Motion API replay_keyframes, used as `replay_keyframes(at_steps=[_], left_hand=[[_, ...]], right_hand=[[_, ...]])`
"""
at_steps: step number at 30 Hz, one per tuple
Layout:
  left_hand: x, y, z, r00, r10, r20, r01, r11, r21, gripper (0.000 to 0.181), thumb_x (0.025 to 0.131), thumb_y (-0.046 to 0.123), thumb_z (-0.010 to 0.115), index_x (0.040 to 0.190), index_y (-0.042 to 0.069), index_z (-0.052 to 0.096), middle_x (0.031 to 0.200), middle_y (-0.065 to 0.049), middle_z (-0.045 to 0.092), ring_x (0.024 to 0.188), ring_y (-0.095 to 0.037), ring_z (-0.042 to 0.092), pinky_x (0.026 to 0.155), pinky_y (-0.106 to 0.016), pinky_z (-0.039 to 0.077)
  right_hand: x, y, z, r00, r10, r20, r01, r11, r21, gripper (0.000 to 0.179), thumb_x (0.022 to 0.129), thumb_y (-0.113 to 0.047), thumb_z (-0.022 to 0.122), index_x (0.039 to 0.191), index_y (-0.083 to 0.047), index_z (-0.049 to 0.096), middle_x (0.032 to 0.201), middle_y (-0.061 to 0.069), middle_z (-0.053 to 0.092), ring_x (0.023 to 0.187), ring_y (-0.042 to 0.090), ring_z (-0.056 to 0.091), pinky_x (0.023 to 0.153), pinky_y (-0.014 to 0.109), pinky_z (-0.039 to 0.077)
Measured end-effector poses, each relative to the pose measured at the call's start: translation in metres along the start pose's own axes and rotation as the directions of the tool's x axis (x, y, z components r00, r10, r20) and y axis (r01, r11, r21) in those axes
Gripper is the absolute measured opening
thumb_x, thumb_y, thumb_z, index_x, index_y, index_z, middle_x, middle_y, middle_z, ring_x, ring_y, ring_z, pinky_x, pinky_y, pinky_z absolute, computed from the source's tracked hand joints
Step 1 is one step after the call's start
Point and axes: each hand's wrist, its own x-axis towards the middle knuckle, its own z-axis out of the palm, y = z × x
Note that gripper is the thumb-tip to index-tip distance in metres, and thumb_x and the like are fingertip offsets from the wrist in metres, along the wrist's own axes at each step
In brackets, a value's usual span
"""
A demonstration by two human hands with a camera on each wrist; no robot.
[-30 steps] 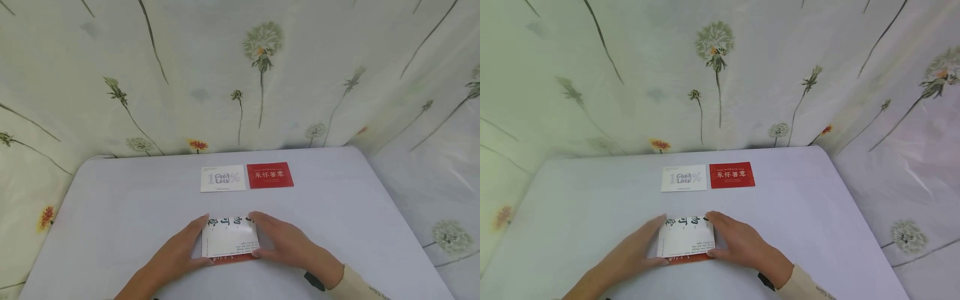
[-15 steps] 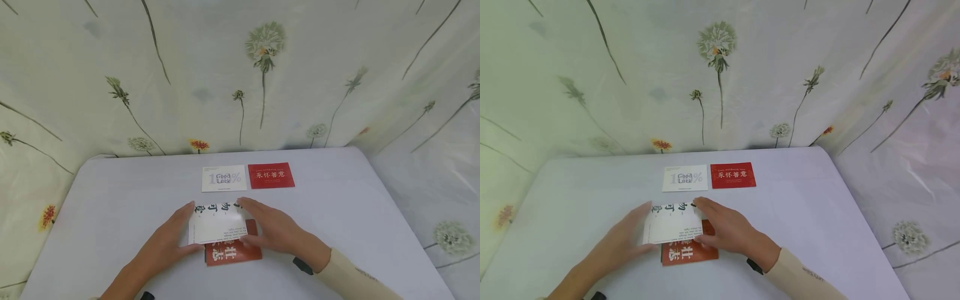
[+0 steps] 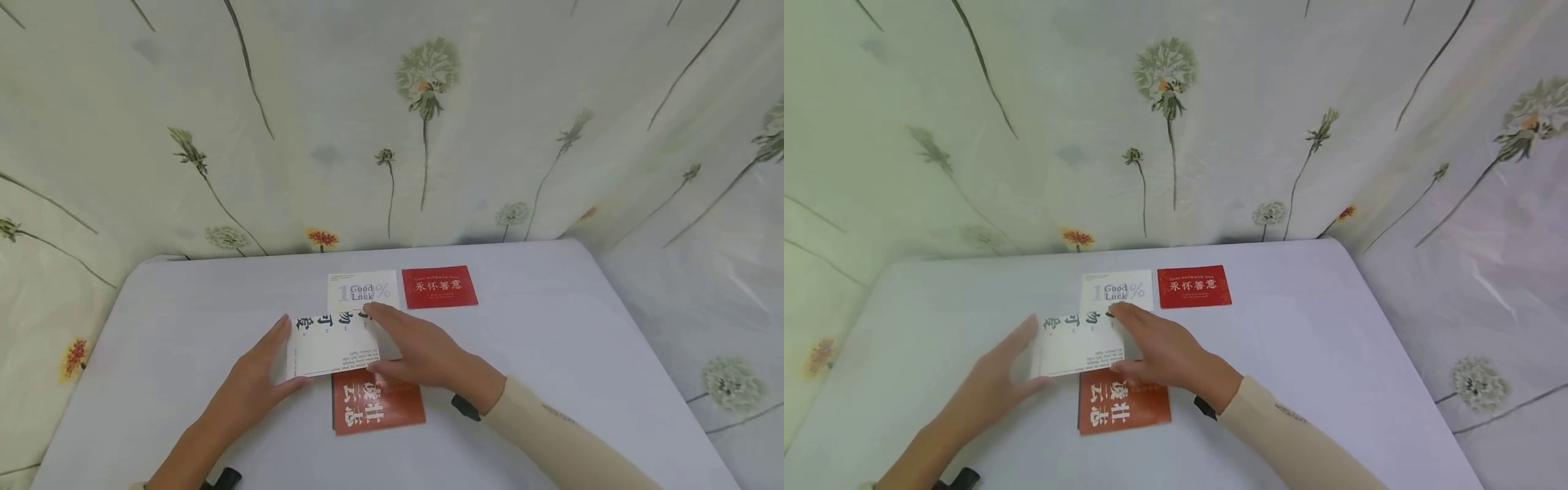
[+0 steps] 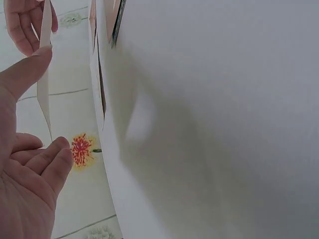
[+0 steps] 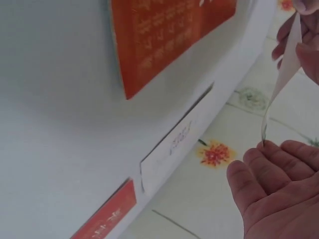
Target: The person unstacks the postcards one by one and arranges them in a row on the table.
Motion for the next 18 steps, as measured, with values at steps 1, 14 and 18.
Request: replay_keyframes(at_steps=[1,14,18], left_hand=[[0.001,-0.001,-0.003,1.000,-0.005,-0.003,0.005,1.000,-0.002,0.108,0.080,0.028,0.094,0.163,0.001,0.030,0.170,-0.013,0.029,0.152,-0.038,0.035,0.116,-0.053,0.040],[0.020,-0.030,-0.018,0.998,-0.037,-0.044,0.035,0.997,-0.062,0.097,0.086,0.021,0.090,0.162,0.000,0.033,0.169,-0.017,0.030,0.142,-0.039,0.050,0.113,-0.052,0.044],[0.028,-0.040,-0.021,0.998,-0.050,-0.040,0.045,0.991,-0.129,0.095,0.087,0.016,0.088,0.161,-0.002,0.032,0.166,-0.021,0.033,0.136,-0.039,0.056,0.110,-0.047,0.048]], right_hand=[[0.004,-0.002,-0.001,1.000,0.002,0.001,-0.002,1.000,-0.005,0.106,0.078,-0.042,0.091,0.164,-0.024,0.032,0.164,-0.004,0.041,0.147,0.018,0.041,0.092,0.037,0.061],[0.054,-0.010,-0.004,1.000,-0.017,0.000,0.017,0.999,-0.037,0.103,0.081,-0.039,0.091,0.164,-0.022,0.033,0.164,-0.001,0.041,0.149,0.021,0.042,0.092,0.036,0.061],[0.070,-0.009,-0.002,1.000,-0.025,-0.006,0.025,0.999,-0.021,0.101,0.082,-0.037,0.090,0.164,-0.020,0.034,0.164,0.001,0.041,0.147,0.022,0.044,0.098,0.038,0.058]])
